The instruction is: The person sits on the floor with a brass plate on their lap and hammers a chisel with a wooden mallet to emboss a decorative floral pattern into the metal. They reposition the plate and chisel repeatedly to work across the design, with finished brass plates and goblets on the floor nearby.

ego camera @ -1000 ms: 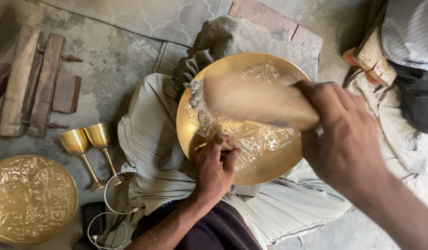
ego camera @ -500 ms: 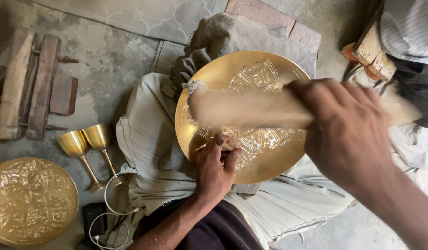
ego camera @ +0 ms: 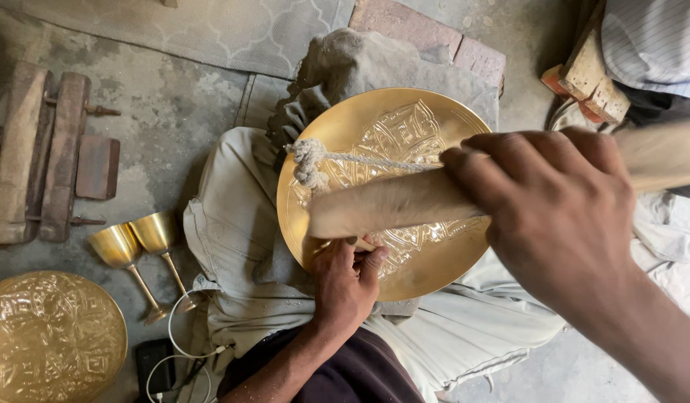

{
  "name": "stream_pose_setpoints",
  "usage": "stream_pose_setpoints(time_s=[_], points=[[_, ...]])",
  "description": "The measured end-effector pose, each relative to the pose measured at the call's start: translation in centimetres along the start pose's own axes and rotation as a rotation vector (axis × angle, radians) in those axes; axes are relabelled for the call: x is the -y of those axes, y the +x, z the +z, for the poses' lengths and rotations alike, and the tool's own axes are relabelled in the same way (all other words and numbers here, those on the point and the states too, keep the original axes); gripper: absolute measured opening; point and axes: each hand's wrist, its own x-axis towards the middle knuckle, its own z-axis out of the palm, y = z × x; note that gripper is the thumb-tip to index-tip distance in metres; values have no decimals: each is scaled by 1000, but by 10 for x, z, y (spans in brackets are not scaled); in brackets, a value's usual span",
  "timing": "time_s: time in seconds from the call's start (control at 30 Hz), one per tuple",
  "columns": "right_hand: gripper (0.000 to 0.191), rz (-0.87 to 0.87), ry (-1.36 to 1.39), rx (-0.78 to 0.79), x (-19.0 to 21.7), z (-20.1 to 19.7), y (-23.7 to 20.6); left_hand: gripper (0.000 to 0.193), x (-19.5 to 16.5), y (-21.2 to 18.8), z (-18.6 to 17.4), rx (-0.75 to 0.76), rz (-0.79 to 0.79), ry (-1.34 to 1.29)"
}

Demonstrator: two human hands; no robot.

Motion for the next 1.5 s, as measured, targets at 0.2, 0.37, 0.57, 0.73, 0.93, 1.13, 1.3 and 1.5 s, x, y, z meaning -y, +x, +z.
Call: stream_pose_setpoints(time_s=[0.2,0.37,0.57,0.73,0.93,1.13,1.3,1.5], points=[[31,-122,-202,-88,-2,5,-3,29,7,-2,7,-7,15,104],[43,46,129,41,2,6,-7,26,5,-10,6,43,-68,-69],[33,10,-21,-74,3,0,-7,27,-3,-5,7,31,-39,-31],[30,-135,-361,92,2,6,-14,27,0,-9,9,27,-22,-15],[37,73,64,35,3,6,-22,30,3,-14,9,53,-124,-31],[53,159,240,41,2,5,-21,28,-2,-13,8,54,-81,-52],[41,-87,-205,-35,-1,10,-27,27,-7,-11,8,57,-37,11],[44,-32,-201,188,2,2,-23,27,-5,-11,7,100,-77,-76]])
